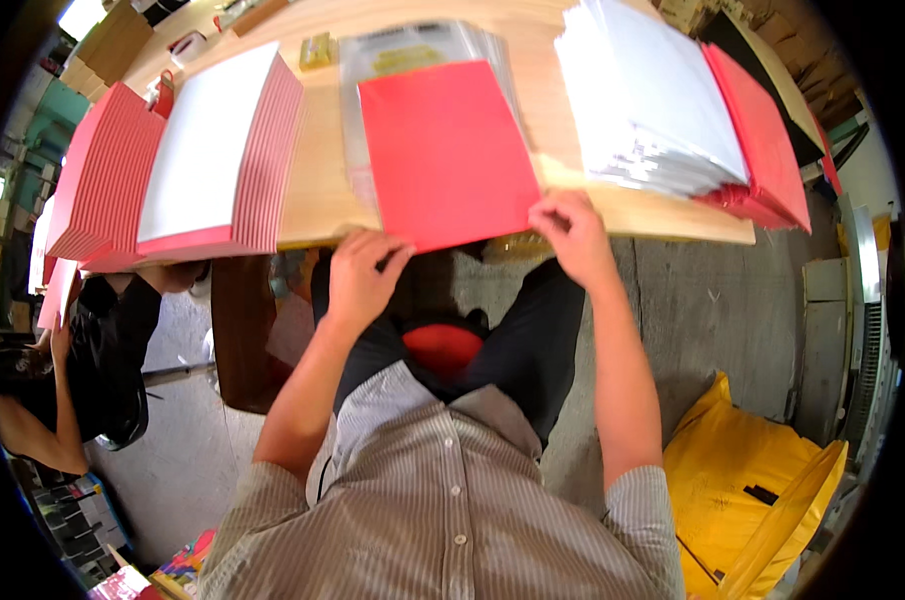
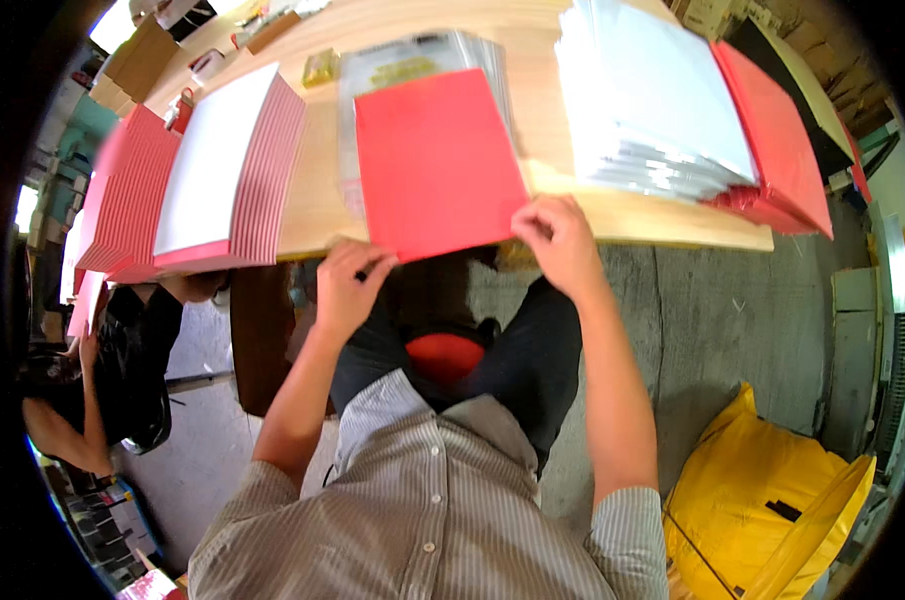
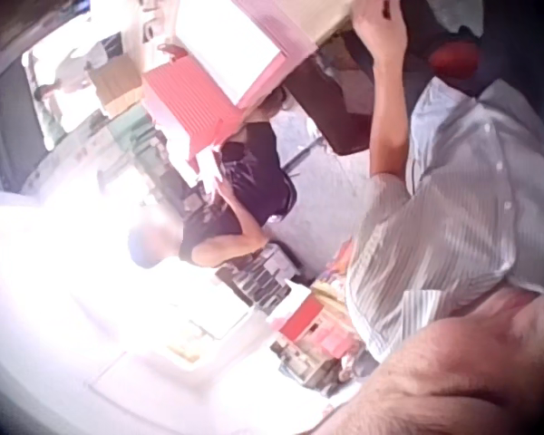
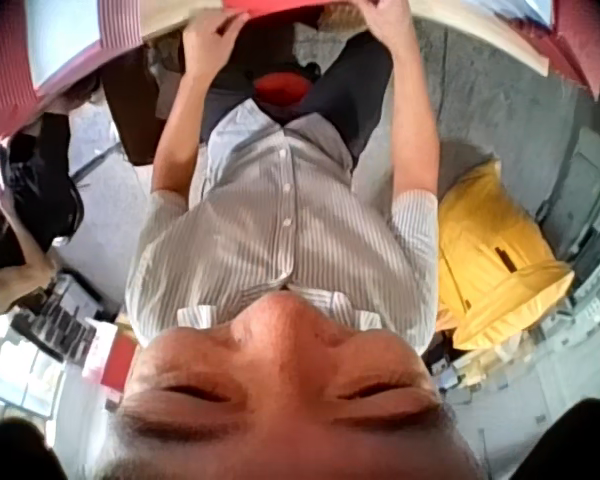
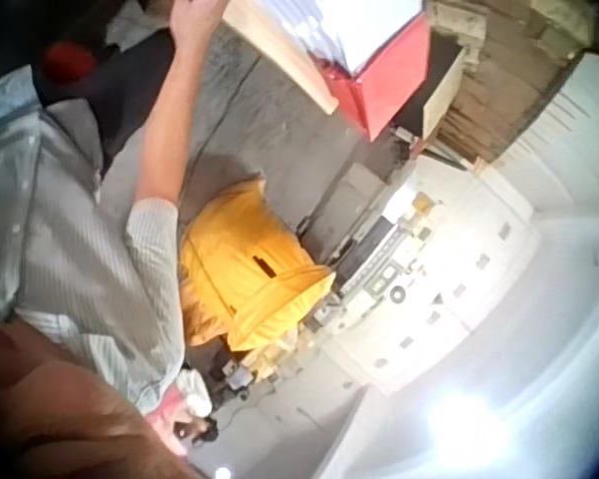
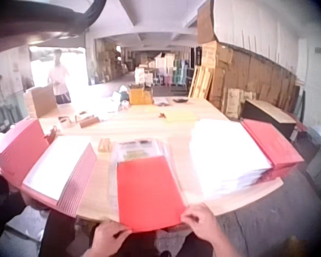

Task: The person sits at a table and repeatedly inserts white and red sheets of paper into clear plastic sleeves. They handle the items one at a time, sliding the paper into the sleeve and stacking the finished units on the table.

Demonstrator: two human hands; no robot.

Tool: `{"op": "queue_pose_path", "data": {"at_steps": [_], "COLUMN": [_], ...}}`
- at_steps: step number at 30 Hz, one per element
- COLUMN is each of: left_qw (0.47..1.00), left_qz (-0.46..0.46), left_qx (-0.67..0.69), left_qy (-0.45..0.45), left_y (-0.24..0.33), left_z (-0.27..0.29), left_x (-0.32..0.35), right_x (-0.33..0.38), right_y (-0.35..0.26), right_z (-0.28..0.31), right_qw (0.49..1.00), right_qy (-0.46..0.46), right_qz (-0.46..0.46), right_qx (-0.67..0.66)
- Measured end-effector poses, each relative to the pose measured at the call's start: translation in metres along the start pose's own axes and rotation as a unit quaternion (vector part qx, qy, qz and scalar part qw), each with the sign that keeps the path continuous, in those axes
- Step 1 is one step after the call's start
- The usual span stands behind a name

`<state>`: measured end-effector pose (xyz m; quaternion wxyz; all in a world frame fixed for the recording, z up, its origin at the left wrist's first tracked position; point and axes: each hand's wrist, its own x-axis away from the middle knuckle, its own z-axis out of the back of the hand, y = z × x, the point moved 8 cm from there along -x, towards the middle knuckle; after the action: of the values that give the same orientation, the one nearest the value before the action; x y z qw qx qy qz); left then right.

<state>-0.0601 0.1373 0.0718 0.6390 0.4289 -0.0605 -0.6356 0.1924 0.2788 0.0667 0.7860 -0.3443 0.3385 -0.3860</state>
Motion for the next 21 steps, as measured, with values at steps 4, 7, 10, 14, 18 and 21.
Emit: {"op": "queue_pose_path", "data": {"at_steps": [4, 7, 10, 14, 18, 21], "left_qw": [0.994, 0.979, 0.97, 0.965, 0.956, 0.953], "left_qz": [0.098, 0.18, 0.213, 0.23, 0.255, 0.264], "left_qx": [0.04, 0.079, 0.104, 0.109, 0.116, 0.119], "left_qy": [-0.031, -0.049, -0.052, -0.066, -0.086, -0.094], "left_y": [-0.01, -0.02, -0.026, -0.025, -0.024, -0.028], "left_z": [-0.002, -0.007, -0.009, -0.012, -0.013, -0.012], "left_x": [-0.007, -0.002, -0.001, -0.005, -0.007, -0.007], "right_x": [-0.004, -0.001, -0.005, -0.01, -0.014, -0.017], "right_y": [0.015, 0.029, 0.027, 0.031, 0.03, 0.031], "right_z": [0.0, -0.003, -0.002, -0.003, 0.0, 0.001], "right_qw": [0.997, 0.994, 0.993, 0.991, 0.988, 0.985], "right_qy": [0.017, 0.018, 0.015, -0.013, -0.02, -0.02], "right_qz": [-0.052, -0.102, -0.112, -0.134, -0.151, -0.169], "right_qx": [-0.046, -0.043, -0.015, -0.012, -0.005, 0.006]}}
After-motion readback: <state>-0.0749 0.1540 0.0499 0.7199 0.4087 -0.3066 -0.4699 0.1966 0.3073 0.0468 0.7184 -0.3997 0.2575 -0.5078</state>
